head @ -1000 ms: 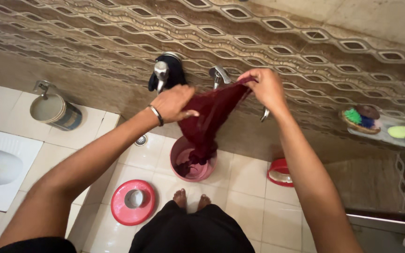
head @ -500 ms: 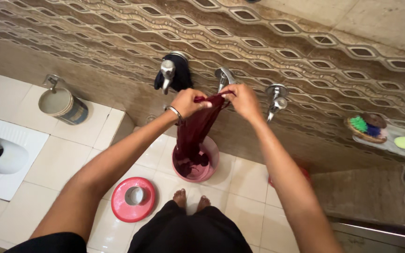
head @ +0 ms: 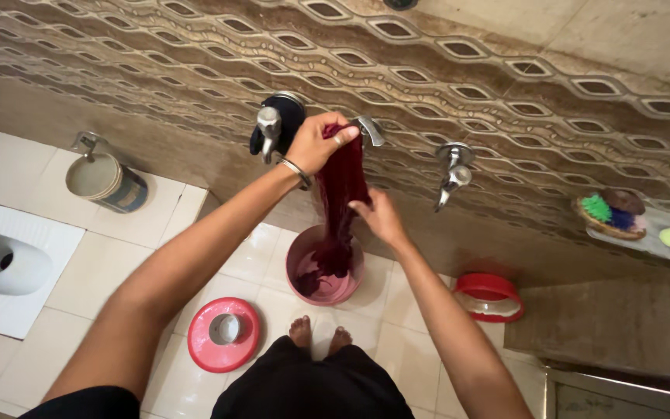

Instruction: The person washes a dark cloth and a maroon cloth by hand in a bathroom, using a wall-mounted tap and a pink bucket. They rinse the items under running water, wring them out, and then hang them on an outdoor railing to dry.

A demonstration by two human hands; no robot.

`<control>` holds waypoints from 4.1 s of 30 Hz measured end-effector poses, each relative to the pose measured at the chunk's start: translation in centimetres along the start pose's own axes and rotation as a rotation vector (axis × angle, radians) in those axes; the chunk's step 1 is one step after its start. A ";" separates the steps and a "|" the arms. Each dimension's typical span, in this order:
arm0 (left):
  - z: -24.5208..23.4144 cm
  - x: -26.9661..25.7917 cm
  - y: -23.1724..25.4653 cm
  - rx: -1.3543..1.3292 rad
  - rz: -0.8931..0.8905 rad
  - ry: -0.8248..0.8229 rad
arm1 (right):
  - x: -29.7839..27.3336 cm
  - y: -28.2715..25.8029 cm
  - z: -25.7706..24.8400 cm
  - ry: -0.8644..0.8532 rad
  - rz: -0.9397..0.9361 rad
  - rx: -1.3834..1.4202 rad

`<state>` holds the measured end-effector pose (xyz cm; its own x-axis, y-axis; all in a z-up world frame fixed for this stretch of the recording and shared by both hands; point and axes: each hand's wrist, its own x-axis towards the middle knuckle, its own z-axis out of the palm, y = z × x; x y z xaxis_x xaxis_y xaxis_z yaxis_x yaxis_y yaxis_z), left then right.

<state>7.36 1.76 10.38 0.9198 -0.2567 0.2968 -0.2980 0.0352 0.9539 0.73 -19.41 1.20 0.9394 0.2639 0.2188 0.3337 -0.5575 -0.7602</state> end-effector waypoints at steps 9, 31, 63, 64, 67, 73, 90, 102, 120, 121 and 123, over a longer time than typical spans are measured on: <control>-6.5 -1.9 -4.6 0.097 -0.140 0.132 | 2.9 -7.5 -9.9 0.287 -0.106 -0.148; -2.1 -2.8 -0.6 0.172 0.026 -0.001 | 5.8 -1.4 -5.6 -0.059 -0.209 0.201; -4.9 -3.6 4.0 0.839 -0.065 -0.170 | 5.4 -4.1 -7.0 -0.086 -0.038 0.144; -5.1 -3.2 3.2 0.738 -0.013 -0.090 | 5.6 -3.9 -7.2 -0.132 0.011 0.201; -5.7 -2.4 0.0 0.515 -0.047 0.013 | 5.9 -4.6 -8.1 -0.309 0.086 0.144; -6.2 -0.9 -5.6 0.077 -0.033 -0.002 | 6.3 -6.5 -11.8 -0.072 -0.330 -0.237; -3.5 -2.2 4.0 0.187 -0.058 -0.246 | 8.8 -12.4 -9.7 -0.406 -0.124 0.065; -1.1 0.1 8.2 0.389 0.069 -0.286 | 4.6 -9.9 -7.6 -0.073 0.235 0.894; -1.5 5.4 11.6 0.277 0.249 -0.082 | 3.7 -2.9 -3.8 0.260 -0.025 0.614; -1.3 5.6 11.8 0.308 0.250 -0.073 | 3.1 -1.8 -2.9 0.210 0.049 0.257; -0.7 5.7 12.3 0.312 0.252 -0.075 | 1.8 0.2 -1.1 0.098 0.195 -0.454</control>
<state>9.16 1.43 23.87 0.7902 -0.3479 0.5046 -0.5856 -0.1856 0.7890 2.61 -19.89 2.09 0.9834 0.0578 0.1718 0.1312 -0.8810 -0.4546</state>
